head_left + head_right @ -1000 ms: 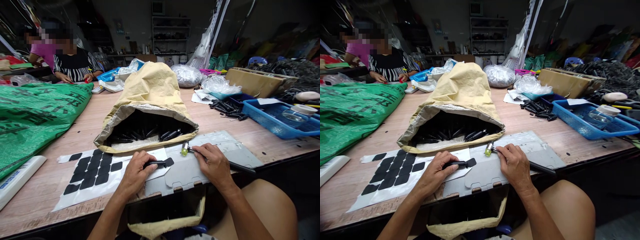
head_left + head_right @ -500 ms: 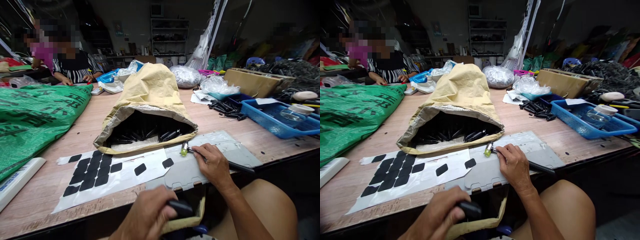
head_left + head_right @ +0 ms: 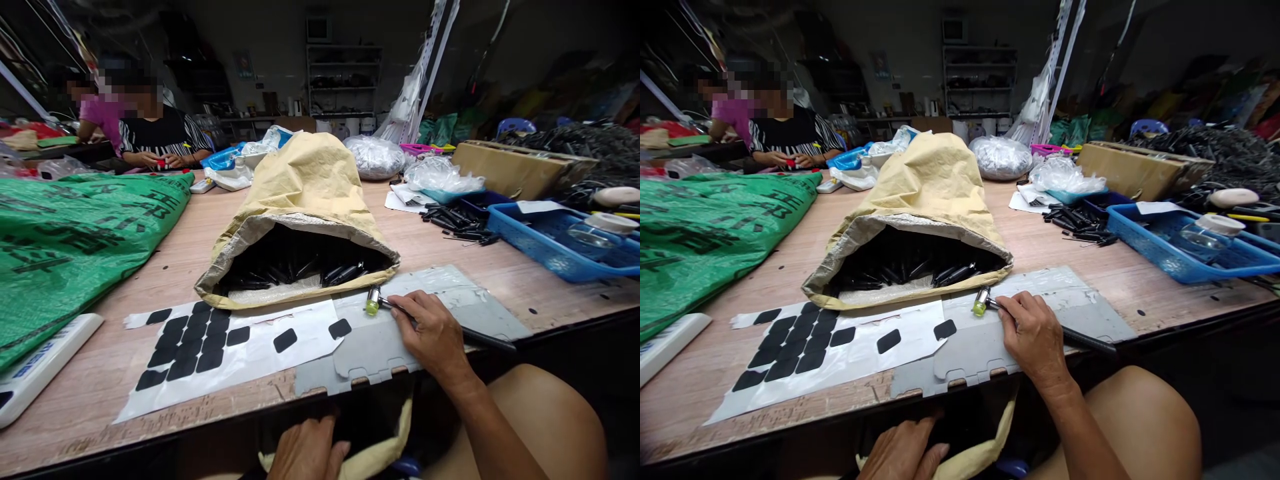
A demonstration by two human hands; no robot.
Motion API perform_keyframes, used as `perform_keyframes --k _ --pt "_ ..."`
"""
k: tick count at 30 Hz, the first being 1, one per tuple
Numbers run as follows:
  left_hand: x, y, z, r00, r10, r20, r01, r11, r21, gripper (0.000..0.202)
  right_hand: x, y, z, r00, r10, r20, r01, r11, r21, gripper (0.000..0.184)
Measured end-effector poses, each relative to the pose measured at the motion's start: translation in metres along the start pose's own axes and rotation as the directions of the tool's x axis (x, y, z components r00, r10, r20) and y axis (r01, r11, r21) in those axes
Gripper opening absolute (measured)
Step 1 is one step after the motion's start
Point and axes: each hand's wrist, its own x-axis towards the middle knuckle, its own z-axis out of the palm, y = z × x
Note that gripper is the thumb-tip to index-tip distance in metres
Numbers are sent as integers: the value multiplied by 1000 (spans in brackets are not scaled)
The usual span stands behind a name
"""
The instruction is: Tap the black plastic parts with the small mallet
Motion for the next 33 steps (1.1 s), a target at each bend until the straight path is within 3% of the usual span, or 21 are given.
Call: perform_keyframes --k 4,6,8,11,14,19,25,29,33 --pt "-10 12 -42 960 277 28 -271 953 -133 29 0 0 0 1000 -2 -6 2 1000 -9 21" --pt "-6 17 -74 950 272 -153 -294 944 -150 27 0 0 1 1000 -1 -10 1 1000 -12 21" --pt "7 15 -108 929 188 -319 -230 968 -98 26 0 1 1 1000 -4 -14 4 1000 -8 20" --pt "42 -2 -151 792 50 -609 -6 997 74 32 0 3 2 1000 -7 -17 7 1000 2 20" --pt "75 -26 -176 731 -66 -679 274 940 205 37 0 4 3 1000 -16 -20 16 1000 8 21" --pt "91 -45 -180 729 -148 -668 412 874 256 41 1 5 3 999 -27 -20 27 1000 12 20" --pt "87 -42 -177 733 -219 -644 442 873 207 39 1 4 2 1000 -21 -14 21 1000 11 21" --pt "86 -40 -176 703 -250 -666 465 870 163 39 1 3 2 1000 -8 -7 8 1000 9 21" --pt "85 -39 -175 699 -246 -672 450 881 147 28 0 1 1 1000 10 3 -10 1000 13 21"
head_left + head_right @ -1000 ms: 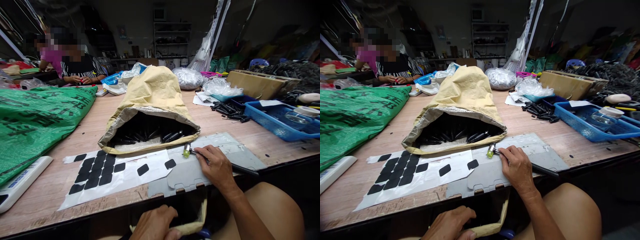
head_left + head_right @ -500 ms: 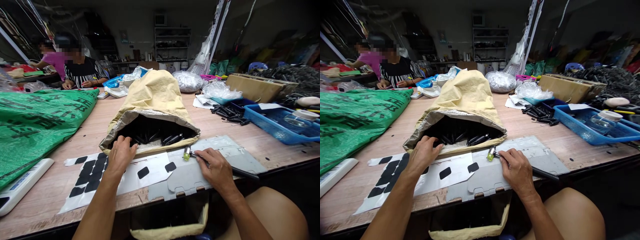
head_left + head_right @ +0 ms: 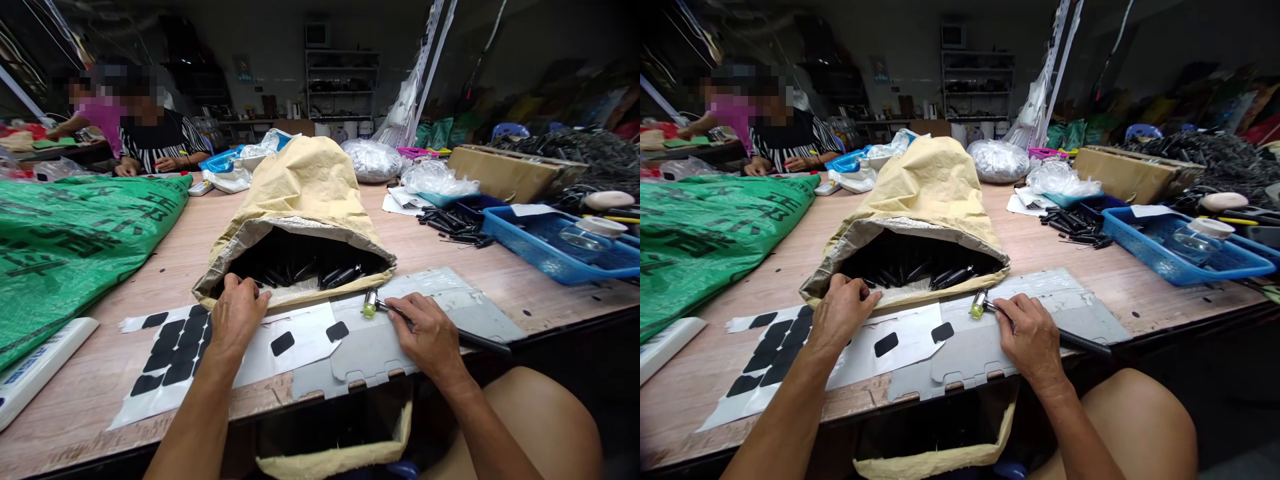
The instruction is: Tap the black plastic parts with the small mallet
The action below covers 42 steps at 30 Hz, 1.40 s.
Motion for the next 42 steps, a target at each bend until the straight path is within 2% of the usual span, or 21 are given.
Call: perform_keyframes --k 2,6,8,10,13,15,16,18,20,26,32,42 --pt "0 -2 0 1000 12 -22 -12 1000 -8 20 0 -1 -1 1000 5 2 -5 1000 2 21" --pt "-5 -9 -3 990 19 -137 -27 998 -56 11 1 -2 -2 1000 12 6 -12 1000 10 21" --pt "-14 -8 -8 982 35 -187 -63 987 -146 11 1 -2 -2 1000 11 13 -11 1000 8 22" --pt "-27 -3 -12 973 94 -213 -156 942 -296 12 1 -2 -2 1000 9 15 -9 1000 5 22" --pt "-49 11 -11 947 283 -154 -320 772 -548 15 1 -2 -2 1000 12 12 -12 1000 2 21" --pt "-60 19 -5 912 406 -55 -339 672 -659 15 1 -2 -2 1000 13 12 -13 1000 1 21" --pt "-63 22 -1 895 446 -5 -327 649 -687 14 1 -2 -2 1000 12 11 -12 1000 1 21" --pt "-67 24 6 874 481 63 -306 647 -698 14 1 -2 -2 1000 9 10 -9 1000 1 21" --pt "-67 23 11 866 492 85 -307 659 -687 15 1 -2 -2 1000 6 10 -6 1000 -1 21" --pt "-61 19 16 860 508 40 -379 691 -616 27 1 -2 -2 1000 14 11 -14 1000 -1 21" --pt "-60 21 19 851 522 57 -383 691 -613 14 1 -3 -2 1000 13 15 -13 1000 -12 21" --pt "-63 20 19 857 512 63 -372 698 -612 12 1 -2 -2 1000 11 13 -11 1000 -17 21"
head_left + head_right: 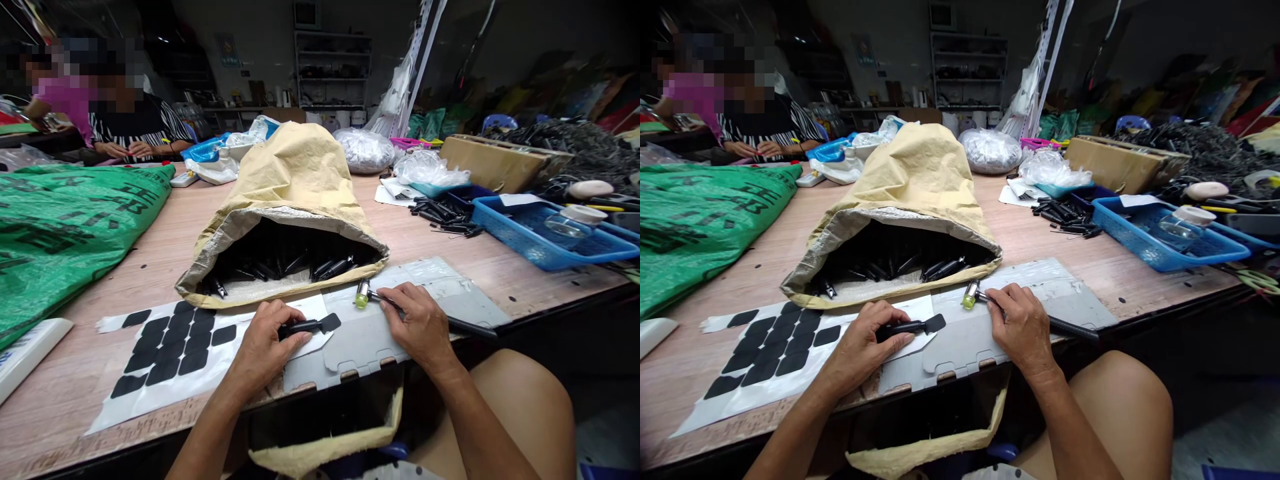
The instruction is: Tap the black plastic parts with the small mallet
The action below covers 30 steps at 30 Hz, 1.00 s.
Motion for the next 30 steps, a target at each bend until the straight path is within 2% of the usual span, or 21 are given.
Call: perform_keyframes --k 12,18,20,23,26,28,30 --pt "-1 0 0 1000 17 -8 -17 1000 9 14 1 -2 -2 1000 -8 16 8 1000 -11 22" --pt "-4 -5 4 994 50 -94 -55 997 -49 40 -1 -11 -6 999 19 -28 -22 989 -143 20" --pt "-5 -8 6 988 71 -136 -80 995 -58 48 -2 -17 -8 999 38 -32 -42 990 -133 26" --pt "-6 -9 9 974 104 -201 -118 991 -58 75 0 -33 -10 998 44 -34 -45 999 -21 52" --pt "-9 -8 11 947 153 -282 -179 982 -68 107 8 -53 -12 997 15 -73 2 976 217 82" --pt "-11 -7 11 929 198 -314 -236 968 -89 115 14 -66 -13 996 -1 -85 33 927 372 89" --pt "-13 -6 11 915 237 -326 -286 952 -112 115 20 -76 -15 997 -9 -73 43 878 477 87"
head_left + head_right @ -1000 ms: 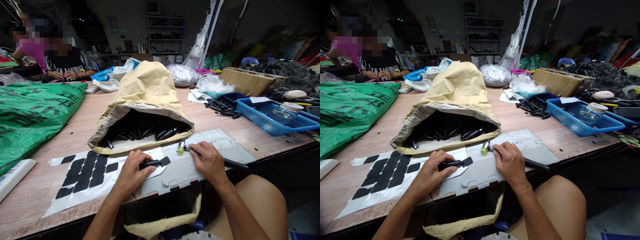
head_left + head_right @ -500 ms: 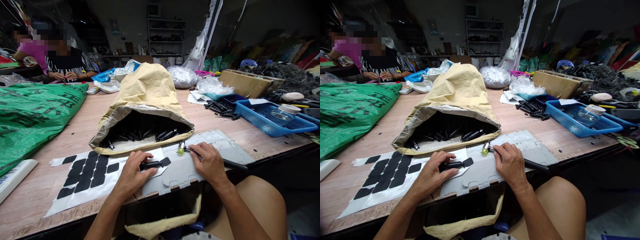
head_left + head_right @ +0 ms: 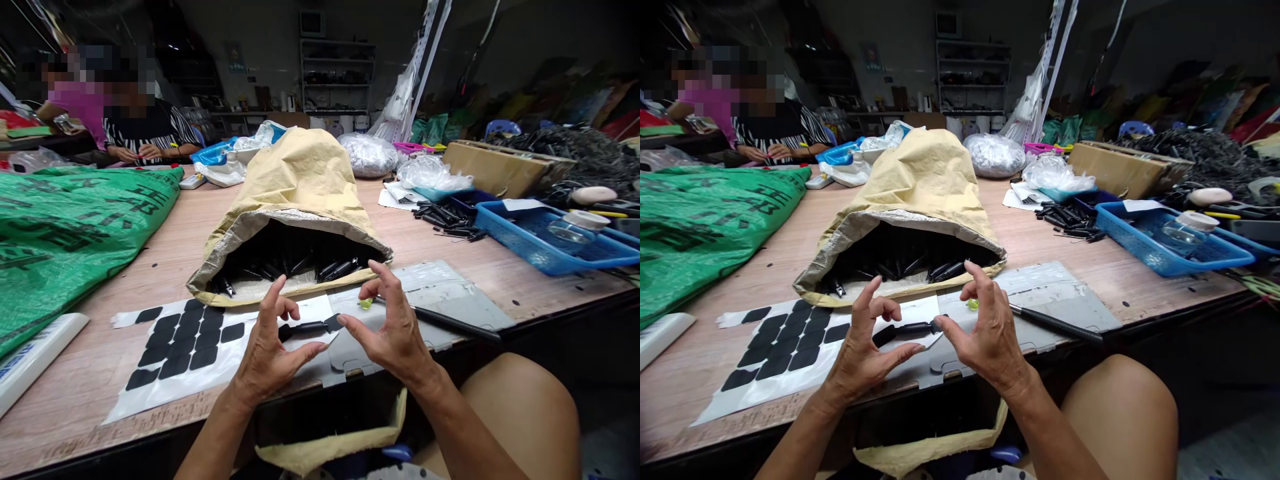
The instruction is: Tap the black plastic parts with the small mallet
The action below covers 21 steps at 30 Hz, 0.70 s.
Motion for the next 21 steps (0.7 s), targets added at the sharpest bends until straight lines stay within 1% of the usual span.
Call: perform_keyframes --k 3,7,9,11,13,15,17,19,21 --pt "-1 2 -1 999 37 -30 -38 999 -25 107 6 -9 4 1000 -3 21 1 996 94 80" --pt "-1 4 -2 996 43 -84 -45 999 -26 91 9 -16 6 999 -28 28 24 988 150 69" --pt "-1 6 -3 996 36 -87 -39 999 -27 86 10 -16 3 999 -36 25 32 988 152 65" --pt "-1 8 -6 997 13 -70 -14 1000 -12 81 10 -11 -5 999 -38 33 35 994 103 60" --pt "1 10 -9 999 -22 -26 22 999 26 74 9 1 -16 997 -28 75 29 999 -12 49" --pt "3 10 -13 997 -59 41 55 995 87 61 5 20 -28 989 14 150 13 984 -176 36" --pt "6 8 -14 989 -105 100 88 983 158 46 -1 41 -39 972 84 220 -8 946 -323 36" --pt "10 7 -14 975 -166 146 131 966 223 36 -8 60 -46 955 147 259 -34 918 -395 36" --pt "12 6 -12 956 -231 182 179 948 263 30 -13 72 -49 944 175 280 -46 910 -412 31"
